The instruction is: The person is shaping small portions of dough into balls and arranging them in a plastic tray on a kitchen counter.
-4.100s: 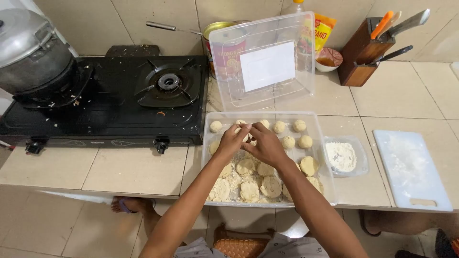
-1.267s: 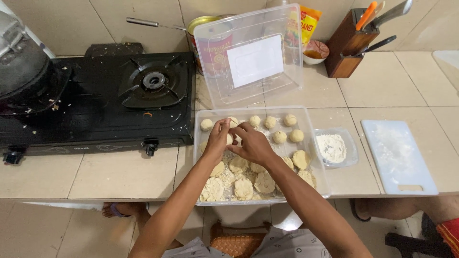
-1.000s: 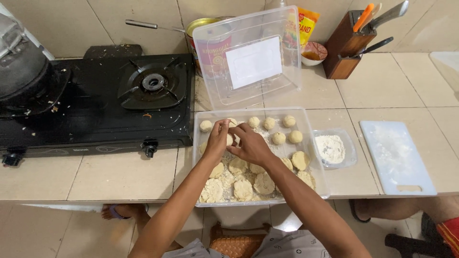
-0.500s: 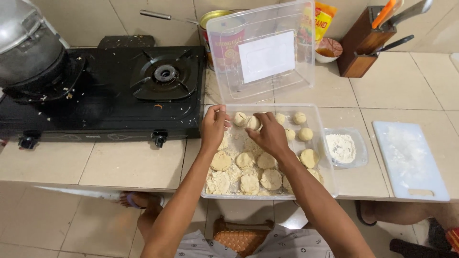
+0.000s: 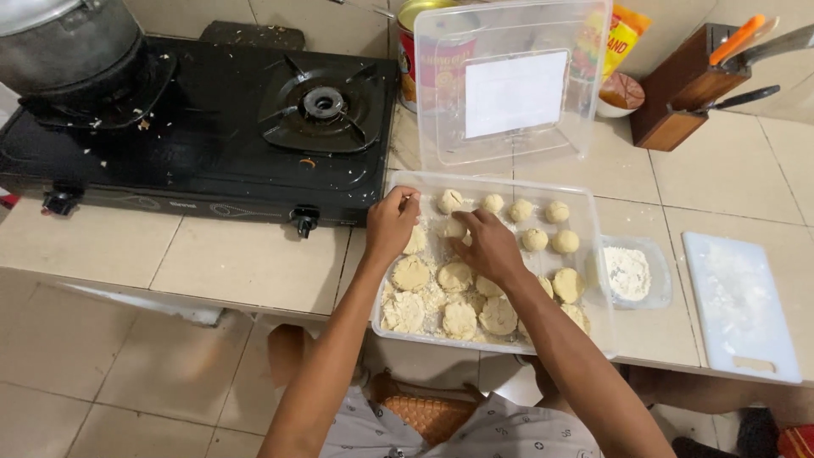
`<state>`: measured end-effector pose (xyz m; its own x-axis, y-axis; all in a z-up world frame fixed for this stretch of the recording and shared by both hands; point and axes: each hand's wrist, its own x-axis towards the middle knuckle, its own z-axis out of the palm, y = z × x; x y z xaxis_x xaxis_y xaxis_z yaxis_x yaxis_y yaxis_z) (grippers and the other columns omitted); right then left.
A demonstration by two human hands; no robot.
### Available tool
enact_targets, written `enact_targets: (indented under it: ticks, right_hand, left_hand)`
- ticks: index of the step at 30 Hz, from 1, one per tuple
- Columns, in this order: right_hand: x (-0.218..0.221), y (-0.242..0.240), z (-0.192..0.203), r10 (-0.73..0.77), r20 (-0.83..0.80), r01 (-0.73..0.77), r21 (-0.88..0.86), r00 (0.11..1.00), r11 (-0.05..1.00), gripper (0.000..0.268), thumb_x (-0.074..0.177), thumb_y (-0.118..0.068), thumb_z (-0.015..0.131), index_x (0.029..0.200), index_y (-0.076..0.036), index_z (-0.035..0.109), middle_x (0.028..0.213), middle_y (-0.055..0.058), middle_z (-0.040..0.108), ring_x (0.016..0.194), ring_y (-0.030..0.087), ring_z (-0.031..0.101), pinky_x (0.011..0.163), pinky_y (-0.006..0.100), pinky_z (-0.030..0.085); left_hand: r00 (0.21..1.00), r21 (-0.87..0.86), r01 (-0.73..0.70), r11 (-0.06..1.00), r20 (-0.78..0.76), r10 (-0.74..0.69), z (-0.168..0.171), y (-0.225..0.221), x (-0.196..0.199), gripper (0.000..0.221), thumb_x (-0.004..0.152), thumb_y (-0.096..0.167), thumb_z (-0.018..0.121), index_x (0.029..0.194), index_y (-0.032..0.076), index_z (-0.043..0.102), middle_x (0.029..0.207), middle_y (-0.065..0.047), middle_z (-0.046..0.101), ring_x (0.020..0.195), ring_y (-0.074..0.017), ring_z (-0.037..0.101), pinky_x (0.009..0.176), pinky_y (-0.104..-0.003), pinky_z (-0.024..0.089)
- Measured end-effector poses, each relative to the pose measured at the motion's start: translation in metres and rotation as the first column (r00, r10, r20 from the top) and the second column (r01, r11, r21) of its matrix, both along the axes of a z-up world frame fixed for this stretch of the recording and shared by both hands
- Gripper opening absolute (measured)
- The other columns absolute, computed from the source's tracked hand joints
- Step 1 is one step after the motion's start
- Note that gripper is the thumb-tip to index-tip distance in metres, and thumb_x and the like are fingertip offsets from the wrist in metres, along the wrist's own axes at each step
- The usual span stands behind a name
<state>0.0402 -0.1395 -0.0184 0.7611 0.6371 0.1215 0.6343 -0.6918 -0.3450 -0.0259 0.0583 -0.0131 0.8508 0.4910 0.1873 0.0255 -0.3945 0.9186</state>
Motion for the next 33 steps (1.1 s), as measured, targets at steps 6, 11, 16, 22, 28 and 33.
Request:
enact_targets:
  ticks: [6, 11, 16, 22, 28, 33]
  right_hand:
    - [0.002, 0.004, -0.023, 0.057, 0.035, -0.051, -0.149, 0.998, 0.987, 0.057, 0.088, -0.045, 0.074, 0.137, -0.018, 0.065, 0.109, 0.013, 0.069, 0.104, 0.035, 0.068, 0.08, 0.049, 0.061]
    - [-0.009, 0.016, 0.003, 0.042, 0.037, -0.036, -0.151, 0.998, 0.988, 0.059, 0.087, -0.042, 0.074, 0.139, -0.017, 0.063, 0.114, 0.015, 0.067, 0.109, 0.037, 0.066, 0.081, 0.052, 0.062]
    - [-0.007, 0.052, -0.004, 0.16, 0.066, -0.149, -0.154, 0.985, 0.977, 0.044, 0.093, -0.039, 0.068, 0.129, -0.014, 0.069, 0.112, 0.013, 0.069, 0.11, 0.035, 0.067, 0.08, 0.048, 0.062]
    - [0.011, 0.103, -0.074, 0.146, -0.01, -0.145, -0.213, 0.989, 0.966, 0.041, 0.086, -0.046, 0.067, 0.115, -0.018, 0.076, 0.108, 0.01, 0.068, 0.102, 0.035, 0.07, 0.077, 0.051, 0.062]
    - [0.009, 0.105, -0.079, 0.134, 0.031, -0.128, -0.139, 0.991, 0.982, 0.051, 0.075, -0.042, 0.076, 0.112, -0.007, 0.075, 0.101, 0.017, 0.069, 0.096, 0.041, 0.071, 0.079, 0.052, 0.061]
    - [-0.009, 0.071, -0.015, 0.051, -0.227, -0.04, 0.052, 0.973, 0.998, 0.073, 0.078, -0.051, 0.079, 0.133, -0.008, 0.059, 0.108, 0.022, 0.067, 0.108, 0.047, 0.067, 0.094, 0.061, 0.055]
  left_hand:
    - [1.0, 0.035, -0.005, 0.999, -0.029, 0.006, -0.004, 0.005, 0.003, 0.018, 0.094, 0.031, 0.06, 0.098, 0.019, 0.072, 0.064, -0.001, 0.071, 0.075, -0.0255, 0.074, 0.076, -0.041, 0.057]
    - [1.0, 0.104, -0.017, 0.994, -0.001, 0.018, -0.018, 0.008, 0.008, 0.019, 0.097, 0.03, 0.056, 0.102, 0.021, 0.071, 0.066, -0.001, 0.072, 0.078, -0.0256, 0.074, 0.076, -0.042, 0.058]
    - [0.994, 0.042, 0.025, 0.999, 0.109, -0.03, -0.012, 0.008, 0.004, 0.032, 0.104, 0.027, 0.043, 0.125, 0.013, 0.063, 0.093, -0.017, 0.076, 0.092, -0.0368, 0.074, 0.082, -0.053, 0.059]
    - [0.997, 0.099, 0.055, 0.994, 0.055, -0.06, -0.009, 0.009, 0.002, 0.035, 0.104, 0.025, 0.039, 0.132, 0.015, 0.057, 0.101, -0.019, 0.075, 0.102, -0.0448, 0.07, 0.089, -0.058, 0.055]
    - [1.0, 0.111, 0.024, 0.994, 0.005, -0.025, -0.016, 0.007, 0.008, 0.034, 0.103, 0.032, 0.04, 0.129, 0.02, 0.06, 0.108, -0.013, 0.074, 0.103, -0.0381, 0.071, 0.091, -0.052, 0.057]
    - [0.996, 0.163, 0.011, 0.987, 0.09, -0.026, -0.018, 0.005, 0.01, 0.033, 0.107, 0.032, 0.043, 0.128, 0.014, 0.06, 0.119, -0.021, 0.069, 0.109, -0.0429, 0.068, 0.092, -0.054, 0.057]
